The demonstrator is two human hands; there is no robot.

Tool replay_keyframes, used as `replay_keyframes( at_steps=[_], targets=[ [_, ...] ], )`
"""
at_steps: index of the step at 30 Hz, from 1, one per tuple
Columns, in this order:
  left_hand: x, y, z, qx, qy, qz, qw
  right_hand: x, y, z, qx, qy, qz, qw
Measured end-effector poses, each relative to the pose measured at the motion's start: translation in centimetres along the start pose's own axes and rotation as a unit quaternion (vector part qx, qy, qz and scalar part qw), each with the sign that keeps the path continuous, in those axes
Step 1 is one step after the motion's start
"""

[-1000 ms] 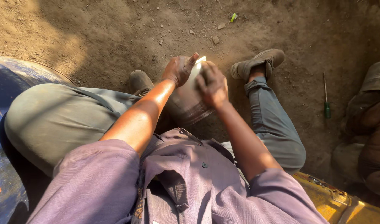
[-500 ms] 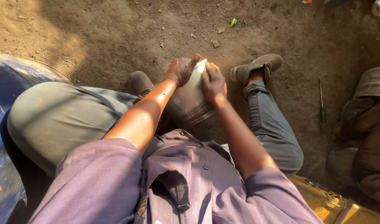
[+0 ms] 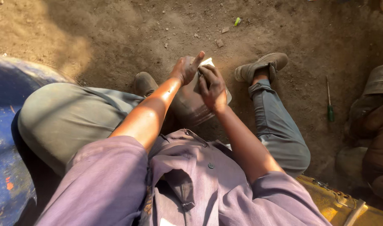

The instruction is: The person rubs the surface of a cylindrical metal object using a small piece of abrasive material, rotating the part to reach different areas while sitting on the ground.

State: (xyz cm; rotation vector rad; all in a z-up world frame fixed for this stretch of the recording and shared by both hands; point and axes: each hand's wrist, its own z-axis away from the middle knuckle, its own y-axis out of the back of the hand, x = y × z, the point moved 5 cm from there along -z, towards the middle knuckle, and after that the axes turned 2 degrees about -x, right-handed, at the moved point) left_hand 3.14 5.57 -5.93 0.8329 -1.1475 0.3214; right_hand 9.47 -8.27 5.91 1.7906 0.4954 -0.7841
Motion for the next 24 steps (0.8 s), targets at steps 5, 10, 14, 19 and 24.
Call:
replay_keyframes(
  at_steps=[5,10,14,19,24],
  targets=[
    [0.3,0.0,-0.2,-0.008,0.021,0.01,1.0,-0.3,0.5,0.4,0.032,0.02,0.1,0.994],
    [0.5,0.7,0.9,0.013,0.003,-0.011,1.0,-0.9,-0.5,1.9,0.023,0.098,0.186,0.977],
    [1.7,0.6,1.1,0.034,-0.022,-0.017,0.999,5.2,-0.6,-2.4,0.051,-0.025,0.183,0.981],
    [-0.2,0.3,0.9,-0.009,0.049,0.001,0.999,6.8,-1.6,-2.4,0.033,-0.015,0.167,0.985],
    [-3.1,-3.3,-2.0,0.025,0.021,-0.05,0.998,2.4,-3.4,3.3,-0.018,0.154,0.221,0.963]
  ],
)
